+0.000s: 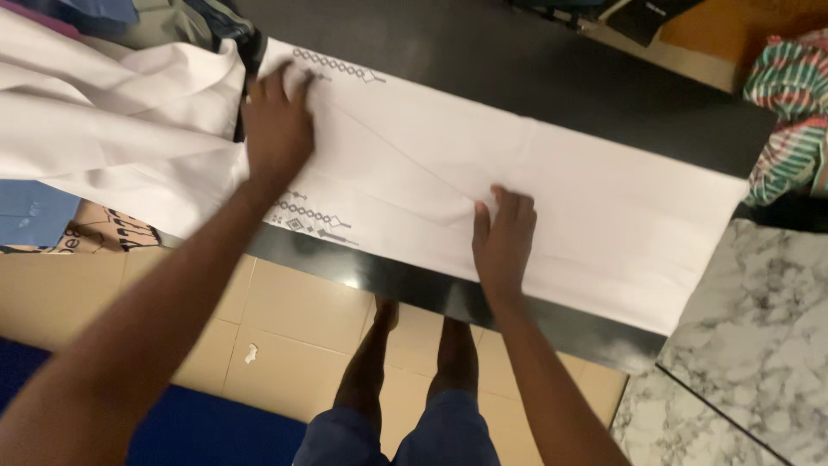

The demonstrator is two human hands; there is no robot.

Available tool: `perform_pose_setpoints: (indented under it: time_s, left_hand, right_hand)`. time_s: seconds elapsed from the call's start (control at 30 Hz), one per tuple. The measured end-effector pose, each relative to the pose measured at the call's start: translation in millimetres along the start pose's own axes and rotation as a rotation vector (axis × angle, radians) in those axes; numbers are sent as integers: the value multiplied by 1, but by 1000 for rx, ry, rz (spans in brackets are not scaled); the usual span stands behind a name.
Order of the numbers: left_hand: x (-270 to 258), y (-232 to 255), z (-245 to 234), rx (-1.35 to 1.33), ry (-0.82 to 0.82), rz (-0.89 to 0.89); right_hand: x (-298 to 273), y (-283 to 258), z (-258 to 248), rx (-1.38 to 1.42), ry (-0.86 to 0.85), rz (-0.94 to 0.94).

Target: The person picks up white garments from a pile, folds them on a flat surface, and places a folded garment on a shelf inside a closet.

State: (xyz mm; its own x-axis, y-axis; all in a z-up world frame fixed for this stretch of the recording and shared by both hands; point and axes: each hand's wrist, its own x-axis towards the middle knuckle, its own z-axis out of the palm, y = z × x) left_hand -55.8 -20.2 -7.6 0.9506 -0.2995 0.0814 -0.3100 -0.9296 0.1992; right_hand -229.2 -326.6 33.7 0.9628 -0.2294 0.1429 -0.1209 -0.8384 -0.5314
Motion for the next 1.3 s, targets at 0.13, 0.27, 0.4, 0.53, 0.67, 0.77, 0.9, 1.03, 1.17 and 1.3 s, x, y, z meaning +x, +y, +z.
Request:
perform_pose_setpoints:
  time_s: [0.13,0.27,0.4,0.53,0.67,0.77,0.9,1.03,1.17,1.3]
  left_hand:
    - [-61,34,0,6,-60,42]
    - [-78,45,-5,-66,28,-139]
    - [-75,52,-7,-57,81,-215]
    - [-74,72,-2,-119,112,-604]
    - [-67,106,12,-460,230,-993]
    - [-58,127,17,-402,128,-1019]
    - [-60,134,24,-259,64,-990]
    - [-70,115,32,-342,91,-905]
    - [-97,123,13,-583,293,-511]
    - [-129,151,-51,-716,170,-520]
  right_hand:
    - [-12,10,-8,18,-164,68]
    - [-17,33,-29,-8,-66,20]
    - [-28,66,-48,-66,-133,49]
    - [-39,126,-73,-280,24,81]
    - [-44,196,-121,-412,164,193]
    - [-45,227,-136,-386,143,233]
    - [-51,247,-148,-402,73,275]
    - [-60,231,-156,-353,147,240]
    - [-52,155,-150,-4,70,307]
    - [-36,19,-140,175,8,124]
